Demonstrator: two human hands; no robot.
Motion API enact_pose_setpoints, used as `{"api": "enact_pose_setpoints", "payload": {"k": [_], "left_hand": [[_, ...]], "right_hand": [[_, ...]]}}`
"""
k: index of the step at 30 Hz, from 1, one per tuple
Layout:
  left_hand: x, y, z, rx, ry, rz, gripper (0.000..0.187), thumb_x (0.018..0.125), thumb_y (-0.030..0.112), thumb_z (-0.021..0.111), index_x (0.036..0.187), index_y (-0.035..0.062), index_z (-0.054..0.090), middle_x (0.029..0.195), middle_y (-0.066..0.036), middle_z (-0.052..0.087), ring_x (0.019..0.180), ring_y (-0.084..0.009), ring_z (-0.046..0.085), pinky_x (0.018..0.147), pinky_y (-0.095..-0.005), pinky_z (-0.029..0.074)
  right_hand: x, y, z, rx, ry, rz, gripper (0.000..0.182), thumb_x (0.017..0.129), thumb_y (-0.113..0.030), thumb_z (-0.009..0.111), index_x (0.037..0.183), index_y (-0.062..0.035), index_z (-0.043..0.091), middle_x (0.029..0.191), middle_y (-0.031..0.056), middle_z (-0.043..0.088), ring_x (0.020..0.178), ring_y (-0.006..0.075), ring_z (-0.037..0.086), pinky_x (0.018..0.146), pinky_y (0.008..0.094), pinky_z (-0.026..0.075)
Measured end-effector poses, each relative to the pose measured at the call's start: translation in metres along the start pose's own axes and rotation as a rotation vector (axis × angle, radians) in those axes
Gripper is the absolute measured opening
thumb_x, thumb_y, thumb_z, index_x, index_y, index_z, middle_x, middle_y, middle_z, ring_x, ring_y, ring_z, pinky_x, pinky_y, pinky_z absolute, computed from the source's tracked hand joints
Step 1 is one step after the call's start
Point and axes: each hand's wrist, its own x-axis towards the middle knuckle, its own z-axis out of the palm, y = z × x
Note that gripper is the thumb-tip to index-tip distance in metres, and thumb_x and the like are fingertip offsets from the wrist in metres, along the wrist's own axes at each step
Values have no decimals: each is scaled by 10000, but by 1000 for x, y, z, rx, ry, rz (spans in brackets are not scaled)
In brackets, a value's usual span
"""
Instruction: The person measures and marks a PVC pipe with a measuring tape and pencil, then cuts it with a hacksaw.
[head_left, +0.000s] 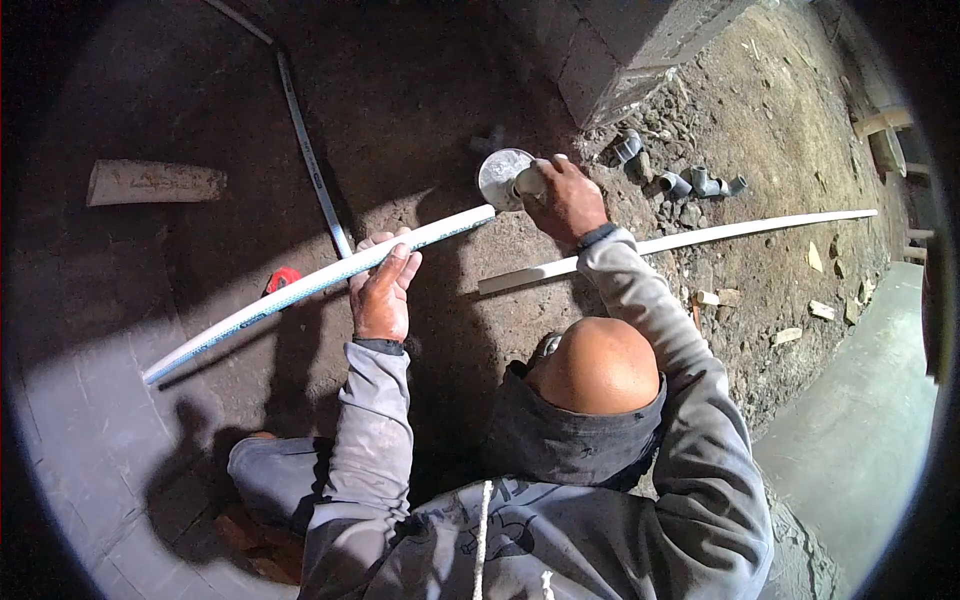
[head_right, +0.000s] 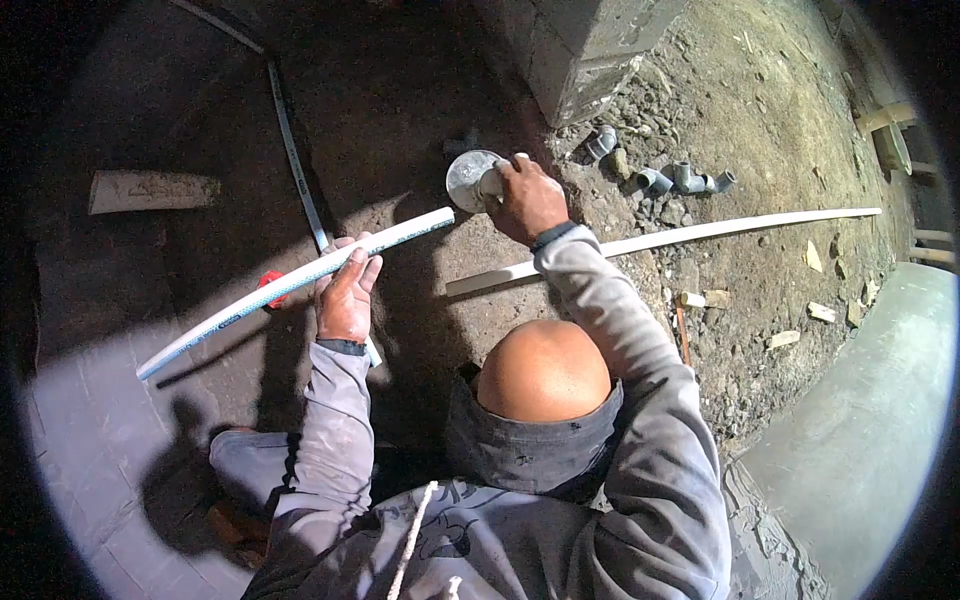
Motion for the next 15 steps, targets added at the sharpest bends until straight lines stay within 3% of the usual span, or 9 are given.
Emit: {"api": "enact_pose_setpoints", "payload": {"k": [2, 5, 8, 9, 12, 15], "left_hand": [[0, 2, -1, -15, -39, -22, 262, 826, 66, 648, 1046, 77, 506, 1093, -109, 602, 1025, -179, 591, 863, -299, 514], [1, 5, -4, -41, -38, -25, 251, 827, 47, 638, 1044, 76, 515, 1102, -108, 599, 1032, -174, 588, 878, -295, 512], [3, 5, -2, -57, -19, -20, 241, 828, 34, 632, 1041, 66, 523, 1075, -111, 609, 1008, -178, 600, 855, -300, 528], [5, 3, -3, -44, 0, -35, 250, 826, 43, 638, 1045, 63, 520, 1062, -111, 612, 990, -182, 609, 836, -301, 536], [7, -4, 2, -30, 38, -56, 288, 819, 93, 662, 1061, 52, 510, 1038, -111, 618, 934, -209, 630, 779, -309, 551], [8, -10, 8, 57, 58, -119, 341, 821, 162, 678, 1093, 57, 502, 1040, -104, 622, 937, -248, 633, 745, -310, 535]], "right_hand": [[7, 8, 20, -51, -125, -21, 539, 759, -358, 654, 1195, -72, 516, 1157, 248, 541, 1076, 375, 537, 893, 408, 463], [9, 6, 18, 3, -137, 49, 528, 762, -356, 655, 1178, -59, 524, 1133, 236, 552, 1045, 373, 554, 876, 416, 468], [3, 3, -14, 133, -124, 131, 508, 763, -360, 655, 1145, -45, 543, 1089, 226, 570, 1002, 371, 572, 852, 422, 471], [-2, 5, -16, 195, -28, 142, 468, 761, -348, 663, 1101, -40, 568, 1044, 214, 584, 948, 376, 585, 821, 429, 475], [-10, 5, -38, 372, 87, 258, 398, 747, -304, 691, 1000, -7, 612, 952, 193, 629, 890, 327, 624, 791, 381, 497], [-24, 14, -48, 732, 97, 382, 357, 788, -246, 668, 1047, -5, 620, 936, 131, 670, 843, 198, 639, 759, 305, 490]]}}
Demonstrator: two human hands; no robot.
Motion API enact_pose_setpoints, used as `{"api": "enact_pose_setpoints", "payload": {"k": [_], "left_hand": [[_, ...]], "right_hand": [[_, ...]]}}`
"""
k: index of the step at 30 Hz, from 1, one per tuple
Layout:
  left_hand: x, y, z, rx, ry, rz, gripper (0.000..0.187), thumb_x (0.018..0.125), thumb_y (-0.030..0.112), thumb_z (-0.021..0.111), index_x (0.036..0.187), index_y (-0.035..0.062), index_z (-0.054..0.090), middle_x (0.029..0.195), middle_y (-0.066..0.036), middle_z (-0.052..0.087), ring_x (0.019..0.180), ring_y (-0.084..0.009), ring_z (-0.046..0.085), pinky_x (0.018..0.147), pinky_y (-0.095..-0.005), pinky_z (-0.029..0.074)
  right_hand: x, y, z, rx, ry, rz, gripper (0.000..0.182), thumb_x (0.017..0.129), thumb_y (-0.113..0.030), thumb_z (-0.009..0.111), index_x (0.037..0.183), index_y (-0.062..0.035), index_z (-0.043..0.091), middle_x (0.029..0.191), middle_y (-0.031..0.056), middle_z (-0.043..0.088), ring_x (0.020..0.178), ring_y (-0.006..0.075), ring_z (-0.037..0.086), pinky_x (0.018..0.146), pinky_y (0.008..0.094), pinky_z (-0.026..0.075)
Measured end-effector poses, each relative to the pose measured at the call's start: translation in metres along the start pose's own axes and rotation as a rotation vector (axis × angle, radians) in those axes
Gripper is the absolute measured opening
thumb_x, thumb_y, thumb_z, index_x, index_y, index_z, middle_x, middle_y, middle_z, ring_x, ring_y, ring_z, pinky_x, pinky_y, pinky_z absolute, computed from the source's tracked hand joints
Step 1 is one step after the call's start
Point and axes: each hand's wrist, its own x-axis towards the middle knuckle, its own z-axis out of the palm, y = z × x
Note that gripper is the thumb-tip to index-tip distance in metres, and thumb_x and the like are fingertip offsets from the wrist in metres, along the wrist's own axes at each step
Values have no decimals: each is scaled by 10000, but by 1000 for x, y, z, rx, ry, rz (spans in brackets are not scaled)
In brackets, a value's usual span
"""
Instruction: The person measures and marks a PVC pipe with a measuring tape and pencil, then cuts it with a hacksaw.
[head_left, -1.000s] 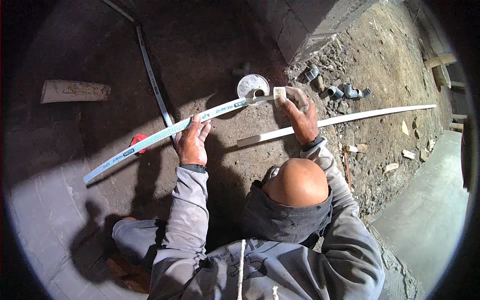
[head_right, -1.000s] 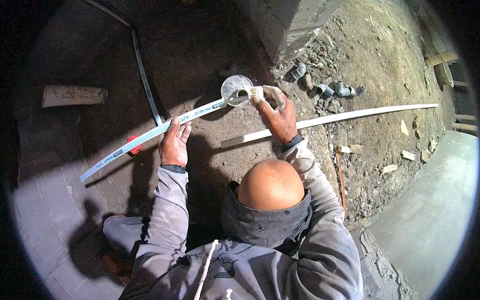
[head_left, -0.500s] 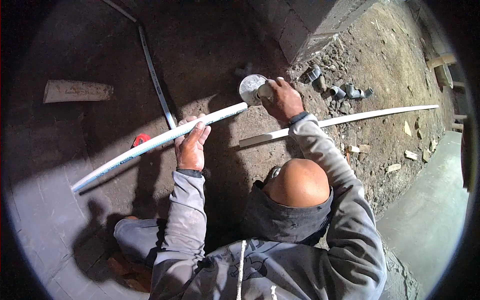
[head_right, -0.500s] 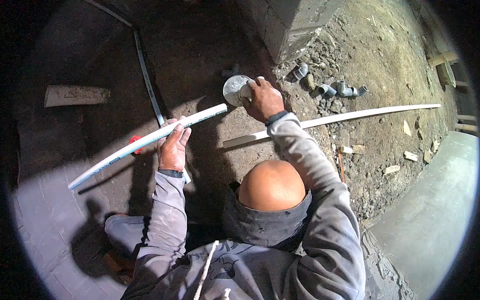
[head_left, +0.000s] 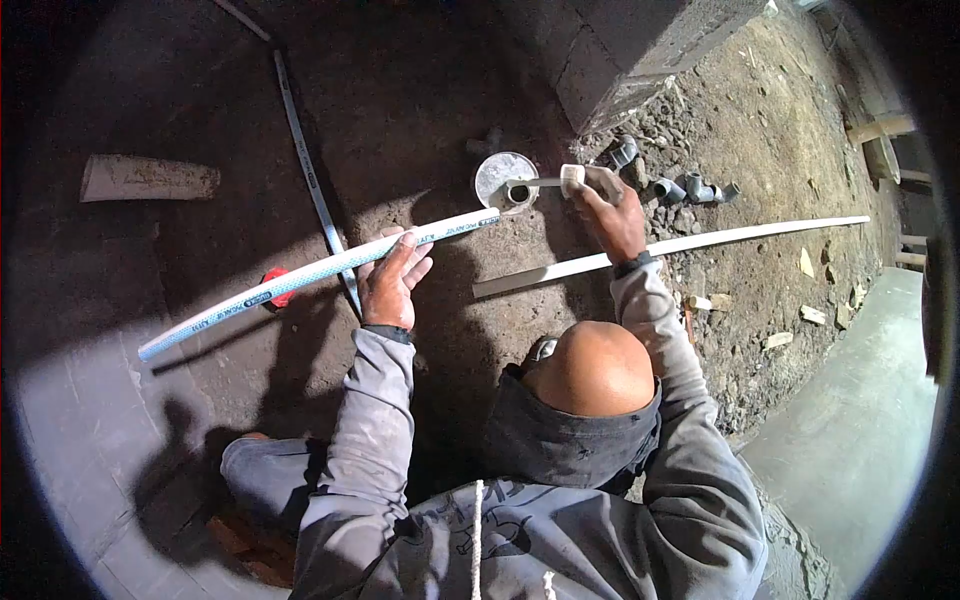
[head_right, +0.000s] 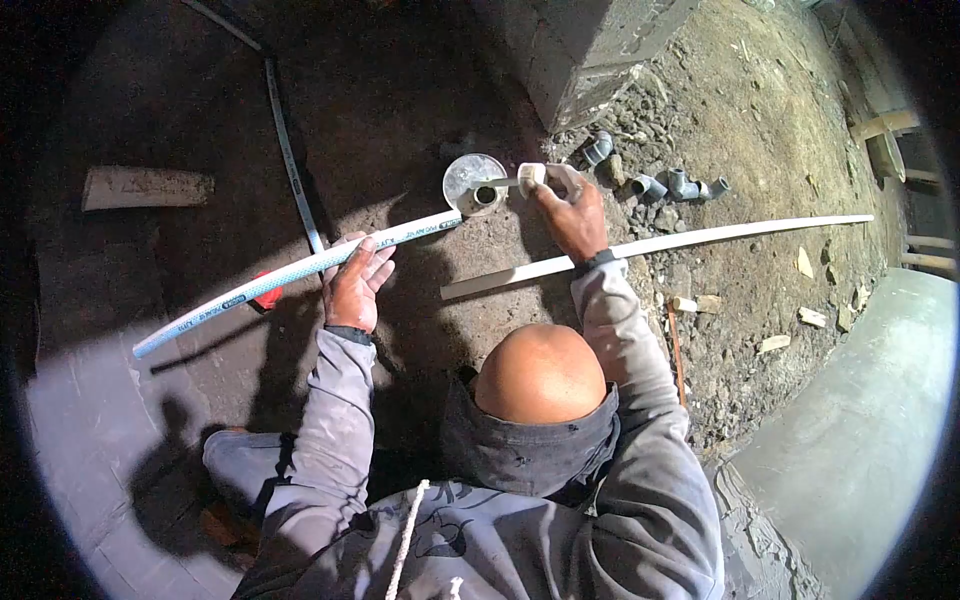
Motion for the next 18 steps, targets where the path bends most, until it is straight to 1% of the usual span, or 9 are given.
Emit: {"api": "enact_pose_setpoints", "payload": {"k": [1, 4, 5, 7, 8, 11, 13, 15, 18], "left_hand": [[1, -2, 2, -2, 0, -2, 341, 821, 162, 678, 1093, 57, 502, 1040, -104, 622, 937, -248, 633, 745, -310, 535], [3, -5, 10, 14, -11, 10, 356, 821, 166, 679, 1107, 58, 498, 1062, -105, 623, 939, -245, 635, 749, -310, 528], [4, -6, 12, 16, -15, 9, 356, 821, 166, 679, 1107, 58, 498, 1062, -105, 623, 939, -245, 635, 749, -310, 528], [5, -6, 16, 9, -13, 35, 363, 836, 185, 666, 1121, 36, 498, 1012, -113, 637, 906, -233, 650, 740, -301, 534], [6, -5, 17, 19, -7, 40, 368, 834, 192, 671, 1116, 33, 497, 1010, -112, 640, 895, -227, 653, 738, -299, 533], [6, -5, 21, 61, 47, 60, 372, 827, 213, 681, 1104, 36, 506, 1017, -114, 639, 892, -229, 655, 732, -298, 530], [6, -3, 24, 65, 61, 73, 374, 821, 226, 688, 1094, 37, 514, 1011, -113, 641, 890, -230, 655, 728, -297, 528], [5, -1, 25, 70, 70, 83, 377, 816, 238, 695, 1084, 39, 521, 1006, -112, 642, 888, -232, 656, 724, -295, 526], [3, 4, 23, 74, 110, 84, 365, 800, 271, 714, 1034, 46, 547, 967, -99, 647, 860, -230, 659, 704, -295, 524]], "right_hand": [[-3, -3, -3, 198, -42, 79, 336, 796, -221, 662, 1049, -4, 620, 931, 118, 672, 837, 175, 632, 753, 292, 487], [-14, -14, -2, 218, -82, 33, 322, 799, -196, 662, 1048, 3, 617, 916, 106, 668, 824, 158, 619, 763, 288, 482], [-18, -13, 3, 163, -62, 41, 337, 795, -206, 668, 1045, 12, 612, 929, 121, 664, 845, 183, 629, 789, 299, 479], [-25, -20, 8, 33, -32, -87, 376, 788, -238, 677, 1047, 24, 605, 956, 146, 650, 885, 222, 633, 804, 322, 480], [-24, -14, 12, -5, -33, -126, 414, 764, -261, 692, 1044, 30, 602, 973, 172, 634, 909, 264, 630, 809, 346, 481], [-31, -25, 8, -145, -53, -216, 433, 744, -273, 699, 1040, 28, 605, 970, 179, 629, 905, 285, 625, 806, 356, 482], [-36, -25, 10, -99, -45, -204, 422, 734, -260, 701, 1027, 27, 603, 946, 181, 625, 886, 293, 625, 793, 359, 483], [-40, -22, 11, -133, 0, -265, 410, 733, -253, 704, 1013, 27, 598, 927, 178, 621, 869, 296, 627, 771, 360, 487], [-46, -21, 10, -101, 2, -231, 405, 735, -244, 710, 1011, 27, 590, 911, 172, 618, 843, 292, 629, 750, 356, 491]]}}
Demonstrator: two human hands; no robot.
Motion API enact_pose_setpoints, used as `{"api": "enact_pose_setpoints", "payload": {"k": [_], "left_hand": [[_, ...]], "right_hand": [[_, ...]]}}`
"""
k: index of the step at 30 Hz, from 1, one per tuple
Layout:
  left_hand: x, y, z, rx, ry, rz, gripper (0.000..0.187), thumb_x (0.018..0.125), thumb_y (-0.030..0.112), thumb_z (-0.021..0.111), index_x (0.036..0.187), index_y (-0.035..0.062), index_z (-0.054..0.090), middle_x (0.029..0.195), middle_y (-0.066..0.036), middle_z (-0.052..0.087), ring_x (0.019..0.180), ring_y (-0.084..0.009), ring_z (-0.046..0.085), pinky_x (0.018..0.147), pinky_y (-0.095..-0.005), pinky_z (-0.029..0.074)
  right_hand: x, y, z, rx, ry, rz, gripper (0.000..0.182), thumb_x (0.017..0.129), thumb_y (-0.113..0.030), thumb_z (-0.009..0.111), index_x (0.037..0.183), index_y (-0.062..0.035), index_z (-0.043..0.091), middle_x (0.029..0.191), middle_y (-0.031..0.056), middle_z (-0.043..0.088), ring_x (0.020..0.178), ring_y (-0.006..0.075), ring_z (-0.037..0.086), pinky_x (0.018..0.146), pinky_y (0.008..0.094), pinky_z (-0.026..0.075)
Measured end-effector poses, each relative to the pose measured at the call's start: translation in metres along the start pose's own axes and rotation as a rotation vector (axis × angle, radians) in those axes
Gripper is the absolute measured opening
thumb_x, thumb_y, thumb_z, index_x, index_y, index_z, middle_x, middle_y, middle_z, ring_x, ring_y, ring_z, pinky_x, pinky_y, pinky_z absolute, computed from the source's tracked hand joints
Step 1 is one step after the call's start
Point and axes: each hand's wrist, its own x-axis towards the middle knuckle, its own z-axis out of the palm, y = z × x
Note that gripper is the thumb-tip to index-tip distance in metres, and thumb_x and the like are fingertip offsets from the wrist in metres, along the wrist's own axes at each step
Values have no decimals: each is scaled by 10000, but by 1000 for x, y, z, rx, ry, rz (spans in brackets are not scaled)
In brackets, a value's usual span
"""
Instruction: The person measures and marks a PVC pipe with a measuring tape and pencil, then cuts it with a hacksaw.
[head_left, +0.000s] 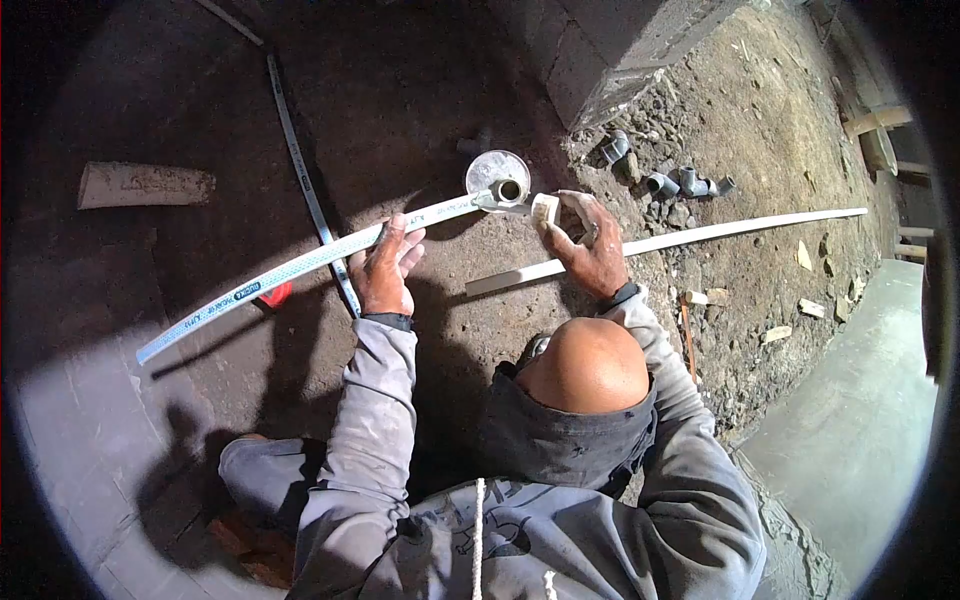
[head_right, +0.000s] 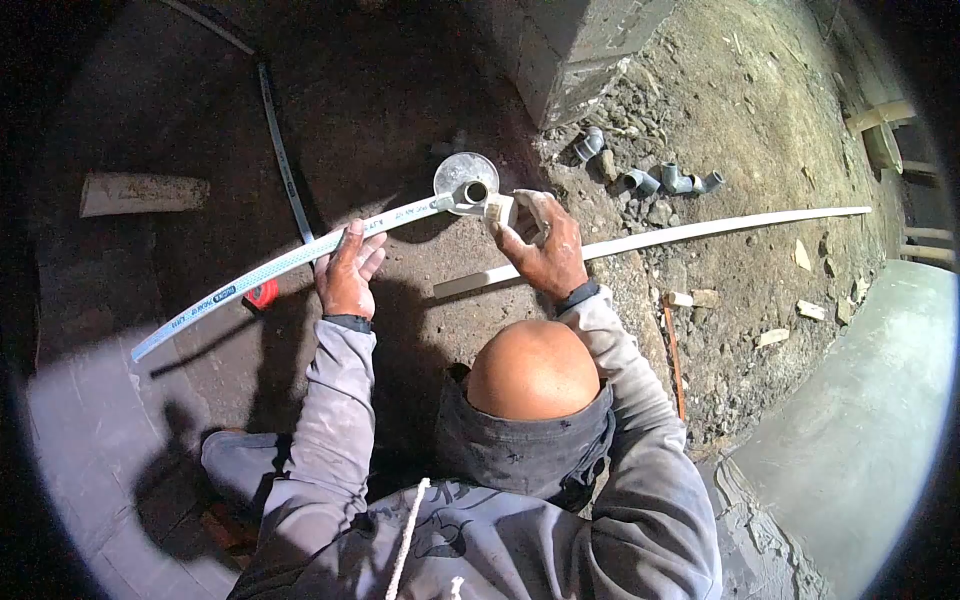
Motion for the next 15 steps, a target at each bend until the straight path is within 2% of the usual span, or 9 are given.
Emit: {"api": "enact_pose_setpoints", "payload": {"k": [5, 9, 15], "left_hand": [[5, -4, -8, -3, 88, 8, 408, 773, 312, 740, 1022, 50, 550, 929, -83, 645, 795, -213, 660, 641, -279, 526], [5, -3, -12, -10, 130, 45, 446, 743, 357, 762, 1010, 66, 554, 872, -67, 641, 708, -165, 646, 551, -240, 517], [5, 4, -10, 5, 215, 49, 479, 720, 428, 764, 990, 84, 568, 800, -40, 626, 619, -124, 615, 492, -210, 496]], "right_hand": [[-4, -2, 4, 15, -20, 21, 395, 734, -217, 720, 1018, 24, 587, 911, 165, 617, 837, 285, 630, 746, 346, 491], [-7, -3, 9, 53, -38, -36, 374, 728, -184, 721, 1013, 19, 590, 912, 160, 614, 827, 275, 628, 736, 343, 491], [-6, -8, 9, 23, -53, -121, 386, 706, -169, 724, 1018, 13, 587, 912, 166, 605, 836, 292, 621, 738, 353, 489]]}}
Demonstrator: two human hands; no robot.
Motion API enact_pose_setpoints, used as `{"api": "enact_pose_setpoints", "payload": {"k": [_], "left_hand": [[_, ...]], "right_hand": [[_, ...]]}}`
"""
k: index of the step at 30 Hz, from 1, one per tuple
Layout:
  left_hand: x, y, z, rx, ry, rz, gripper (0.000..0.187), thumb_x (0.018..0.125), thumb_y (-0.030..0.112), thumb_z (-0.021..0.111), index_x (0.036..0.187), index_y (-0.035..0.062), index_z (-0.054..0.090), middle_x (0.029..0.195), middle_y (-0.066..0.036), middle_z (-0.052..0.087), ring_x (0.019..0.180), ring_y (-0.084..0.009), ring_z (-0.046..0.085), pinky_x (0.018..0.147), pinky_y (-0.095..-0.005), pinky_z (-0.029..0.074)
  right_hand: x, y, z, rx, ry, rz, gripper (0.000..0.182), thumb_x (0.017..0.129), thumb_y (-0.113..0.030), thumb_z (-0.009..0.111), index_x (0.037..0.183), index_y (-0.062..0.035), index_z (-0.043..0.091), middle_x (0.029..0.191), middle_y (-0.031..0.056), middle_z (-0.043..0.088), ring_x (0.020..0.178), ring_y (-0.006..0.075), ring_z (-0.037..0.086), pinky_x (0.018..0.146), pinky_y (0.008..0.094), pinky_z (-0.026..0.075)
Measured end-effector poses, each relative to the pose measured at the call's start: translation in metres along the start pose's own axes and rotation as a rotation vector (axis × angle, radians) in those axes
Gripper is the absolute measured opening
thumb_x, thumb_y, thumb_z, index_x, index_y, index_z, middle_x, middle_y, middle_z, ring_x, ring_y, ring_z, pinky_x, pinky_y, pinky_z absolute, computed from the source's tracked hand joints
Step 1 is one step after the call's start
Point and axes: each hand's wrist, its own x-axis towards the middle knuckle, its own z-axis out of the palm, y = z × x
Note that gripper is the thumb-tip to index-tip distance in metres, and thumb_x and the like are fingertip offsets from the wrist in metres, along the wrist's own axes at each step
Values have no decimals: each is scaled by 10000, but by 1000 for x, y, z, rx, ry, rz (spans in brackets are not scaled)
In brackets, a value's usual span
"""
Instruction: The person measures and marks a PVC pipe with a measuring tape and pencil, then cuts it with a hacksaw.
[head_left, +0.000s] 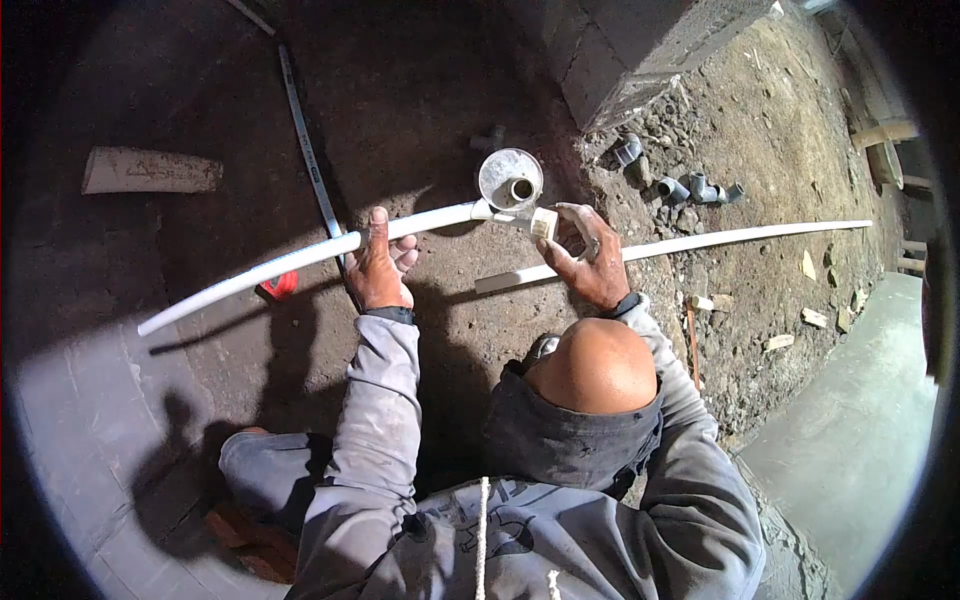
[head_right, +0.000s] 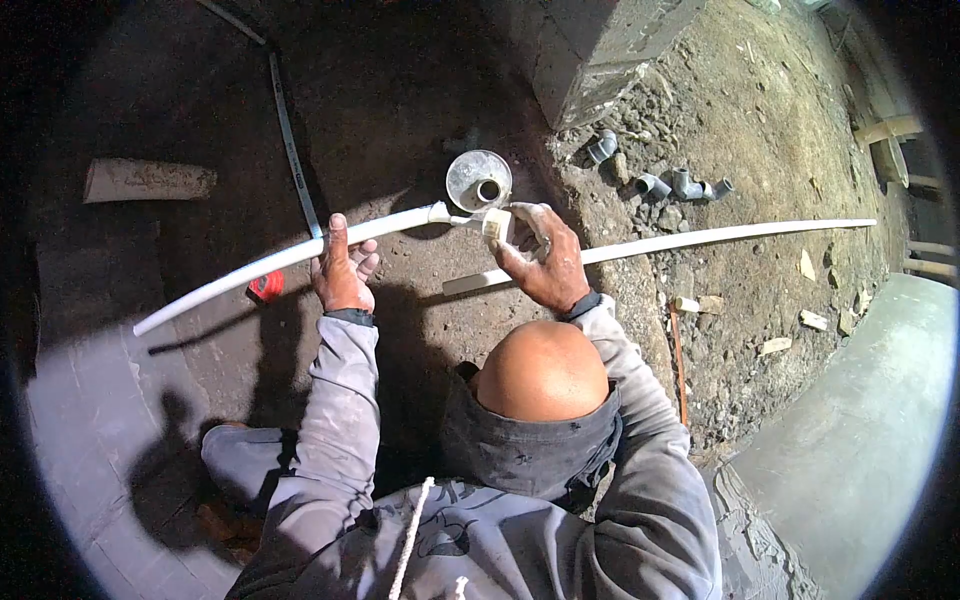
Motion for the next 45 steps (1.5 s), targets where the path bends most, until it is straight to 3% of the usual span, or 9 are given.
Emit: {"api": "enact_pose_setpoints", "payload": {"k": [3, 7, 13, 16, 23, 26, 36, 40, 45], "left_hand": [[2, 1, 1, -28, 70, -18, 424, 698, 406, 787, 884, 73, 601, 766, -49, 636, 567, -127, 611, 483, -221, 513], [7, -3, -1, -14, 121, -26, 449, 678, 437, 794, 881, 77, 617, 797, -60, 637, 625, -122, 611, 480, -211, 492], [12, -2, -3, -7, 150, 34, 501, 711, 467, 758, 1024, 107, 604, 942, -33, 609, 814, -115, 573, 571, -239, 465], [12, 1, -1, -113, 128, 45, 563, 706, 428, 775, 1073, 62, 555, 959, -70, 615, 822, -142, 605, 566, -252, 503], [6, 13, -3, -246, -162, 48, 310, 869, 315, 604, 1055, 71, 559, 1013, -82, 605, 946, -193, 600, 739, -328, 530], [6, 15, -4, -204, -176, 64, 335, 856, 322, 630, 1060, 67, 559, 1021, -87, 602, 963, -189, 595, 746, -327, 528], [3, 13, -3, -19, 83, 122, 466, 717, 385, 779, 970, 52, 577, 816, -45, 613, 660, -135, 600, 539, -244, 517], [3, 14, -4, -64, 37, 46, 454, 730, 416, 761, 956, 67, 579, 802, -37, 608, 643, -122, 590, 536, -226, 503], [13, 4, -14, -96, -28, -37, 377, 779, 383, 725, 979, 94, 589, 841, -8, 604, 719, -116, 596, 599, -220, 503]], "right_hand": [[-1, 3, 1, -3, -1, -50, 397, 695, -166, 724, 1022, 11, 584, 917, 170, 603, 842, 299, 619, 742, 353, 489], [-1, 6, 3, -18, -15, -107, 411, 682, -168, 728, 1023, 9, 582, 916, 172, 599, 838, 306, 615, 747, 358, 488], [-1, -3, 2, -27, -73, -140, 415, 694, -174, 721, 1043, -2, 577, 900, 170, 592, 816, 328, 602, 730, 381, 486], [-1, -6, 2, -16, -124, -107, 424, 703, -179, 715, 1063, -13, 566, 900, 165, 586, 815, 330, 597, 726, 381, 485], [2, -4, 0, -45, -112, -80, 423, 711, -176, 707, 1073, -19, 554, 904, 162, 570, 820, 328, 594, 726, 378, 485], [2, -1, 0, -53, -72, -109, 419, 716, -176, 702, 1074, -18, 552, 915, 165, 568, 822, 327, 593, 720, 380, 484], [-2, 3, 2, -48, -71, -98, 415, 710, -182, 707, 1055, -2, 562, 909, 165, 581, 820, 316, 603, 715, 367, 487], [0, -4, -1, 47, -108, 72, 413, 710, -198, 722, 1037, 9, 578, 904, 153, 607, 818, 267, 617, 719, 348, 486], [0, 4, 1, 48, -41, 23, 405, 719, -195, 723, 1035, 18, 583, 914, 140, 619, 816, 217, 616, 746, 312, 485]]}}
